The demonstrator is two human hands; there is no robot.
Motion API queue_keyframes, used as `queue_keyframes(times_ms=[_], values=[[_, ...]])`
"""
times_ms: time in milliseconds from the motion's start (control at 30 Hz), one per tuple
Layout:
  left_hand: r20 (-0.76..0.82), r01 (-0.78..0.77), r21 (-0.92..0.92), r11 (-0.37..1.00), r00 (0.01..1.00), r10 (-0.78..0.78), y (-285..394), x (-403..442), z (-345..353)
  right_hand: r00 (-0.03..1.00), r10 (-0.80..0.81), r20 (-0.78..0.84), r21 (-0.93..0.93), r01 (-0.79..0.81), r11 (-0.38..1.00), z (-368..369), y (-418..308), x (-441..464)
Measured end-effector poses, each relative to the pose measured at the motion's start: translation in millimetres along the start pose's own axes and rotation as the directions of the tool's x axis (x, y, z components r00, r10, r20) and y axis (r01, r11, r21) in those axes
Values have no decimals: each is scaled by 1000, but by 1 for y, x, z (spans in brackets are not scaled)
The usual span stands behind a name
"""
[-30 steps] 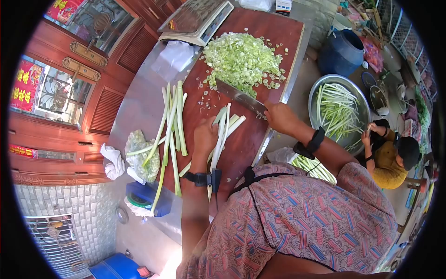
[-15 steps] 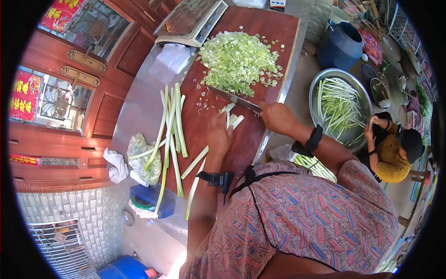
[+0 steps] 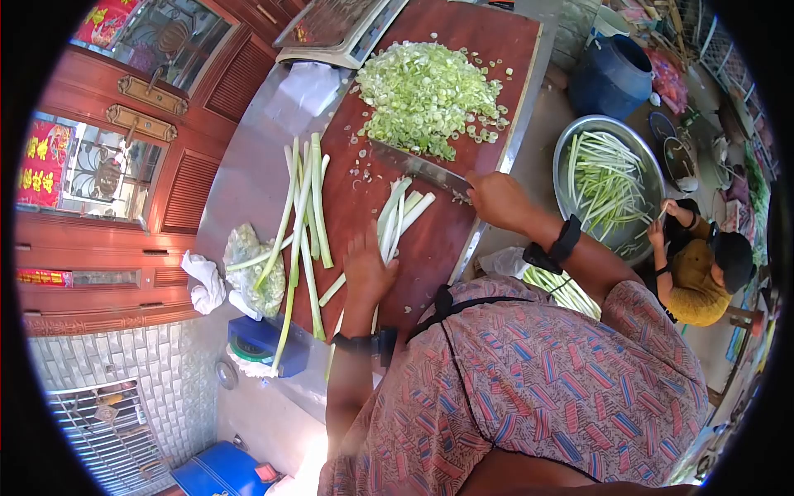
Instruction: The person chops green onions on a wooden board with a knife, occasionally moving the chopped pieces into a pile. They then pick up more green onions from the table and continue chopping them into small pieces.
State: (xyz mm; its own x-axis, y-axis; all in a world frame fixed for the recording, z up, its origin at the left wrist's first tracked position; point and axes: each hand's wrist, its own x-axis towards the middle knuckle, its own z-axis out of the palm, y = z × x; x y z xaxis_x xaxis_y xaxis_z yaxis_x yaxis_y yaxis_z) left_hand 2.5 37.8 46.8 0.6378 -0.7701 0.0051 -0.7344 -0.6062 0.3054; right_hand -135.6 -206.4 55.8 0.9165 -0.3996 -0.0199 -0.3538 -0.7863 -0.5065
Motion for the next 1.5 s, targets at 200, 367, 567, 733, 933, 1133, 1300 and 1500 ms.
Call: queue_keyframes(times_ms=[200, 367, 567, 733, 933, 1133, 1300, 1500], values=[[53, -59, 17, 998, 997, 58, -15, 3, -9, 998, 41, 52, 37, -43, 998, -8, -5, 1], [64, -177, 58, 982, 983, 173, -16, 22, -18, 999, 2, 45, 11, -2, 1000, -9, -7, -2], [2, -187, -98, 977, 982, 188, -31, 17, 5, 999, 32, 41, 41, -34, 999, -6, -7, -2], [-114, -305, 31, 952, 945, 307, -3, 23, 3, 999, 19, 45, 41, -21, 999, -4, -10, -1], [-95, -384, 71, 921, 916, 389, -6, 37, 30, 1000, 28, 14, 44, -29, 999, -7, -16, -2], [-32, -218, 10, 976, 975, 218, 8, 32, 27, 999, 52, 12, -3, -52, 999, -7, -12, 2], [-137, -247, 64, 967, 958, 254, 16, 39, 25, 998, -46, 53, 39, 44, 998, -2, -25, -1], [-107, -304, -78, 950, 950, 295, 5, 49, 31, 999, -12, 39, 30, 11, 999, -3, -23, 4]])
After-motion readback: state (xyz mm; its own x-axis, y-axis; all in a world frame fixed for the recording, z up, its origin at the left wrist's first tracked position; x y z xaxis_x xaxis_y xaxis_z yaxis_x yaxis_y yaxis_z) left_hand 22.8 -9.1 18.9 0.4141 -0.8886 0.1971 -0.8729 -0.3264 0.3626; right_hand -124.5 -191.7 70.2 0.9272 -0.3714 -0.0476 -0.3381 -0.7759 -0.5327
